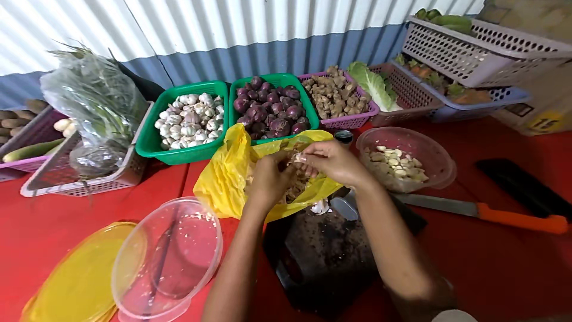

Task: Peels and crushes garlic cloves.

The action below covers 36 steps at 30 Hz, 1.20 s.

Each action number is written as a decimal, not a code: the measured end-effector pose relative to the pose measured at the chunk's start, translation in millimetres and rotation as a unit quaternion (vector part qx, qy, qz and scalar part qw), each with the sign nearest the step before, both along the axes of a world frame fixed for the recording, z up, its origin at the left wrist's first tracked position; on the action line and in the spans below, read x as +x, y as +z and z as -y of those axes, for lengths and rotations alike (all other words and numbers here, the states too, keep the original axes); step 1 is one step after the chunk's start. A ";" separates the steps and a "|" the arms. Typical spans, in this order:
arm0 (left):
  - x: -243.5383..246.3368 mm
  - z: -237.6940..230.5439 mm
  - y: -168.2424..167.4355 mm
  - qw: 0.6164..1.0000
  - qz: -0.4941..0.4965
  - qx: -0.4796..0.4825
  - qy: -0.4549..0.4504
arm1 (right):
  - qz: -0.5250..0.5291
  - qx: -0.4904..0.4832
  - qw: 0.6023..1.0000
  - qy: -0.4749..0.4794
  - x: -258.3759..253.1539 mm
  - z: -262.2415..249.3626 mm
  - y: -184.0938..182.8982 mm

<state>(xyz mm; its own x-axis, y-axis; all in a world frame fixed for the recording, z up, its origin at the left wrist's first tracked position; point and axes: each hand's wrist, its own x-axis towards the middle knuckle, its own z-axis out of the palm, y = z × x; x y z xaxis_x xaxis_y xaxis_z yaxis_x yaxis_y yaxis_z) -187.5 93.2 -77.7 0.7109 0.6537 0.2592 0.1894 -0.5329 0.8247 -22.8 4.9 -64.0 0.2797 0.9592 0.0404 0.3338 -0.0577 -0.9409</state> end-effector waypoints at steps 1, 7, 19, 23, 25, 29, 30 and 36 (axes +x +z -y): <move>0.9 -0.4 -1.2 1.000 0.011 -0.005 0.007 | -0.006 0.012 1.000 -0.006 0.0 -0.2 -1.3; 1.2 1.3 -0.4 0.998 0.043 -0.041 0.012 | -0.037 0.062 0.997 -0.011 -5.2 -3.7 -5.1; -5.0 -2.2 2.3 0.976 0.145 -0.164 0.005 | -0.259 0.070 0.962 0.042 7.3 -4.3 -12.5; -14.4 -11.9 -0.1 0.990 -0.001 0.088 0.115 | -0.125 0.077 0.989 0.023 11.5 7.8 1.2; -21.7 -18.0 0.0 0.973 -0.129 0.156 0.115 | -0.039 0.093 0.995 -0.013 19.7 18.4 12.7; -26.8 -17.3 4.5 0.938 -0.284 0.158 0.122 | 0.153 0.062 0.962 -0.215 64.8 58.5 30.7; -24.8 -15.5 5.4 0.934 -0.291 0.161 0.134 | 0.181 0.037 0.946 -0.268 79.2 69.0 30.4; -20.4 -4.1 8.7 0.921 -0.308 0.205 0.123 | 0.194 -0.141 0.903 -0.357 125.8 94.8 12.1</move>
<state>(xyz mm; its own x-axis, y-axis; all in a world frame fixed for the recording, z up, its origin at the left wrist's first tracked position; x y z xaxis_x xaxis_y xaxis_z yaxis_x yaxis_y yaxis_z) -207.9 97.3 -69.0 0.6490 0.7518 0.1167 0.7107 -0.6538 0.2597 103.0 -89.9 -51.9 0.8483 0.5272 0.0499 0.4175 -0.6078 -0.6755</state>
